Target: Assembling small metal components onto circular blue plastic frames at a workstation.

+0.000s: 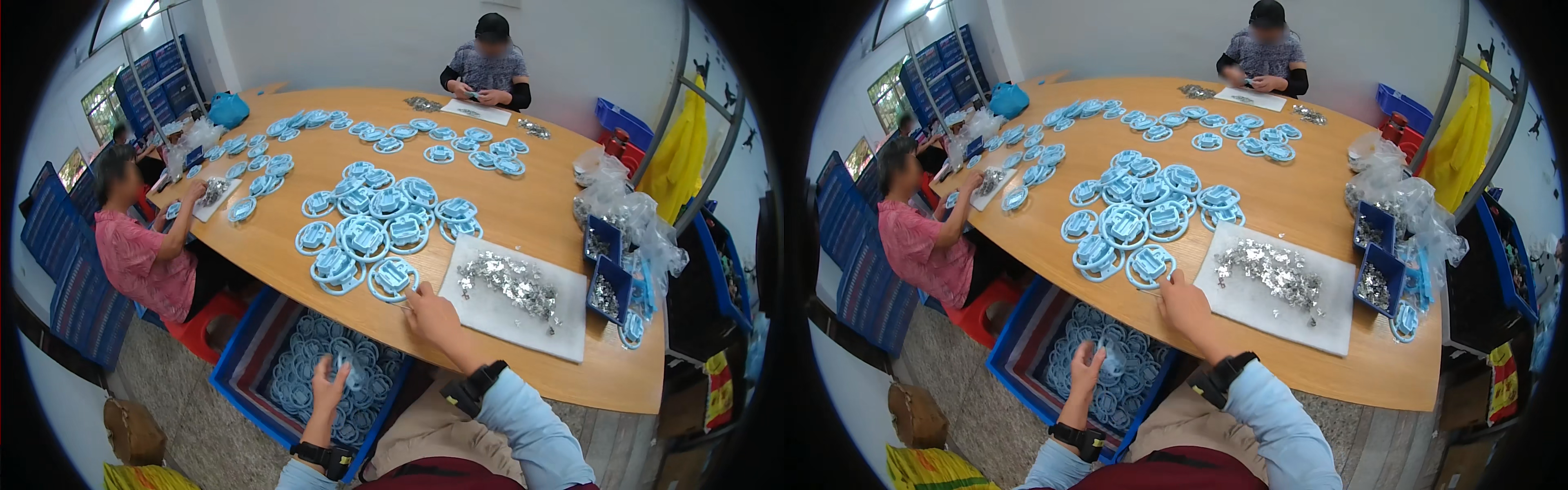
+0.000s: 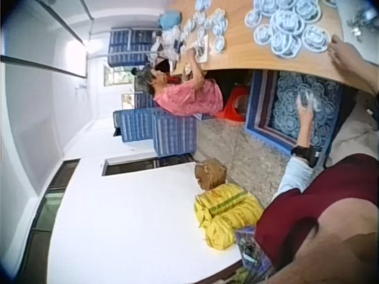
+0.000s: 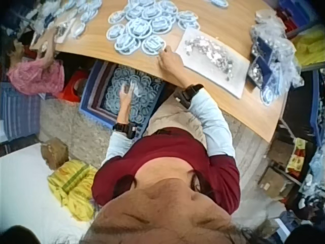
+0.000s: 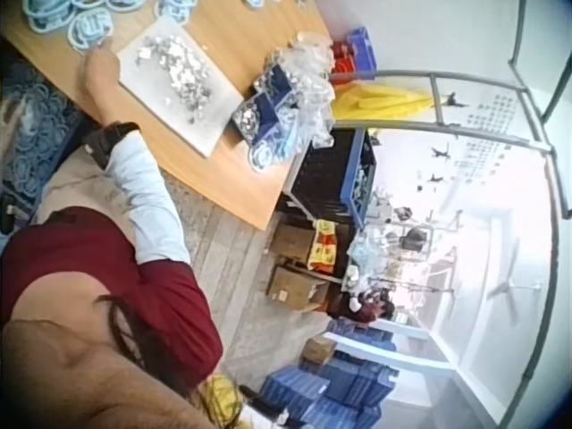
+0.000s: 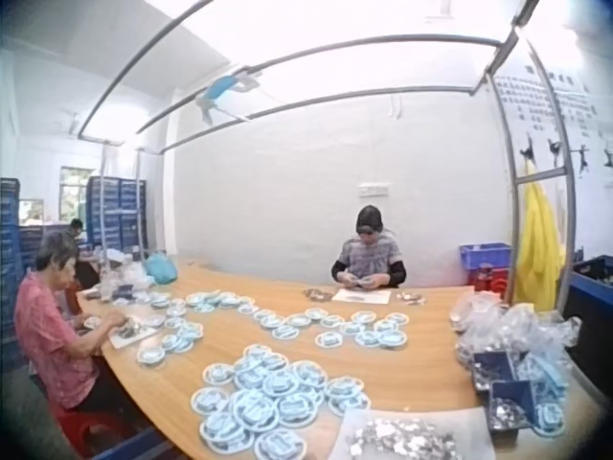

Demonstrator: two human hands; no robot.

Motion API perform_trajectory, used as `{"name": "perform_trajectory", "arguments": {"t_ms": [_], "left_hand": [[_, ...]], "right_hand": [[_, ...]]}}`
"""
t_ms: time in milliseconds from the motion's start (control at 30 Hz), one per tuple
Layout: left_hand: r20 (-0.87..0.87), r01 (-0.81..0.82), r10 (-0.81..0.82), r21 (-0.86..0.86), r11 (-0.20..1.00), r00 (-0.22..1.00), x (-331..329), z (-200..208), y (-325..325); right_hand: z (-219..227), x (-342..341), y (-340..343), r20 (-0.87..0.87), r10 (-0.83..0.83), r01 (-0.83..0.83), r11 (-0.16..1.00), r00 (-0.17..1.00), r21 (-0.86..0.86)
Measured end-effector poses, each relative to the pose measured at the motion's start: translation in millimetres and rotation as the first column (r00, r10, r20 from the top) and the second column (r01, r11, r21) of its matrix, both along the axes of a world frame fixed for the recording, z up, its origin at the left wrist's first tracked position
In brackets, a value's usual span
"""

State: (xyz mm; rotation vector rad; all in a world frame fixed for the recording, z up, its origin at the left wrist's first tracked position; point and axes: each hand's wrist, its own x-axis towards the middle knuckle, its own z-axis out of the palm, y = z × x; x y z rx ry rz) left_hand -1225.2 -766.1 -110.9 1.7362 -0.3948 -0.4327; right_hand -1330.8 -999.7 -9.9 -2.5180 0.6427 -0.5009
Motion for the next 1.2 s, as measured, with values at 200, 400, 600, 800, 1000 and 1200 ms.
{"name": "perform_trajectory", "arguments": {"t_ms": [200, 400, 600, 800, 1000, 1200], "left_hand": [[0.681, 0.11, -0.206, 0.183, 0.977, 0.702, 14.6, 68.5, -62.6], [0.777, 0.251, -0.425, 0.344, 0.905, 0.464, 16.0, 81.8, -124.7], [0.652, 0.457, -0.618, 0.43, 0.779, 0.439, 40.5, 83.4, -146.9], [0.668, 0.358, -0.557, 0.428, 0.83, 0.493, 35.6, 75.7, -145.1], [0.721, 0.352, -0.465, 0.316, 0.881, 0.514, -1.3, 98.7, -137.6], [0.621, 0.58, -0.605, 0.28, 0.765, 0.498, -27.1, 92.6, -142.1]], "right_hand": [[-16.4, -5.4, 3.1, -0.229, 0.018, -0.041, 0.995, 0.973, -0.093], [-25.7, -62.0, -42.0, 0.206, -0.301, 0.287, 0.953, 0.931, 0.095], [-21.4, -64.2, -63.6, 0.075, -0.415, 0.4, 0.903, 0.907, 0.16], [9.1, -96.5, -58.8, -0.189, -0.465, 0.427, 0.88, 0.865, -0.21], [11.4, -111.4, -61.0, -0.274, -0.385, 0.382, 0.922, 0.881, -0.068], [-0.9, -135.5, -81.6, 0.044, -0.286, 0.283, 0.958, 0.957, 0.051]]}}
